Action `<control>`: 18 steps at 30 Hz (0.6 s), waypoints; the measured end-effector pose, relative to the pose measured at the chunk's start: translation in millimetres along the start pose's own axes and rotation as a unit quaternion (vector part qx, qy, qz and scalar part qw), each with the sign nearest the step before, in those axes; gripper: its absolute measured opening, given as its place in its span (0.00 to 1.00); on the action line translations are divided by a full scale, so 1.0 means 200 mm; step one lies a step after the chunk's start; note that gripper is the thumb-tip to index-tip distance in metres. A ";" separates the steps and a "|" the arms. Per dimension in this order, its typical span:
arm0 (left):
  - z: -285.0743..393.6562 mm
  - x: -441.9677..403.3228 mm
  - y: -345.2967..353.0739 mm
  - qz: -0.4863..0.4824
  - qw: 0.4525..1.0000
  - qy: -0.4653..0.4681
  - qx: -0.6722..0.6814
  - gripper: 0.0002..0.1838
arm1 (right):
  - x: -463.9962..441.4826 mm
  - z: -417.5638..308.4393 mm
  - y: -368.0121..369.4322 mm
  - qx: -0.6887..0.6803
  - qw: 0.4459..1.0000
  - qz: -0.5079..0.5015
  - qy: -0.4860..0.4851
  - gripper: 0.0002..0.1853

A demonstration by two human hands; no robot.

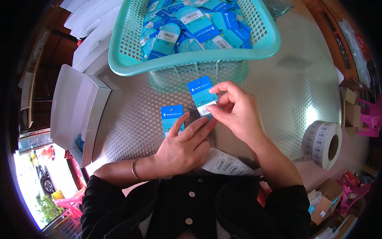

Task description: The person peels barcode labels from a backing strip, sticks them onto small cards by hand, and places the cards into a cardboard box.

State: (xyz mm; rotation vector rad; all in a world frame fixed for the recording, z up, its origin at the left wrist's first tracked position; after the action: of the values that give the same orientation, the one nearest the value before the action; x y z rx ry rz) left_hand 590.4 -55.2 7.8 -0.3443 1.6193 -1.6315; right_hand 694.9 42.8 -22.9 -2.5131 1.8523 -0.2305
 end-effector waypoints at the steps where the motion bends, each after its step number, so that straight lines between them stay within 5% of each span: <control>1: 0.00 0.00 0.00 0.000 1.000 0.001 -0.001 0.09 | 0.00 0.00 0.00 0.002 1.000 0.002 0.006 0.17; 18: 0.00 0.00 0.01 -0.003 1.000 0.002 0.000 0.09 | -0.01 0.00 -0.01 0.036 0.999 0.018 -0.006 0.15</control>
State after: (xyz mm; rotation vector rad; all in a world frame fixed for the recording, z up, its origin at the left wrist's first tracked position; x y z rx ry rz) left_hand 590.7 -55.3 6.4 -0.3470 1.6223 -1.6371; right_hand 695.3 45.3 -22.7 -2.4273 1.8477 -0.2759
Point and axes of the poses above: each hand's wrist, its own x-axis away from the middle knuckle, its own y-axis out of the palm, z = x × y, the point moved 9 cm from there along -x, towards the middle knuckle, and after that the axes turned 7 degrees about -x, right-handed, at the moved point
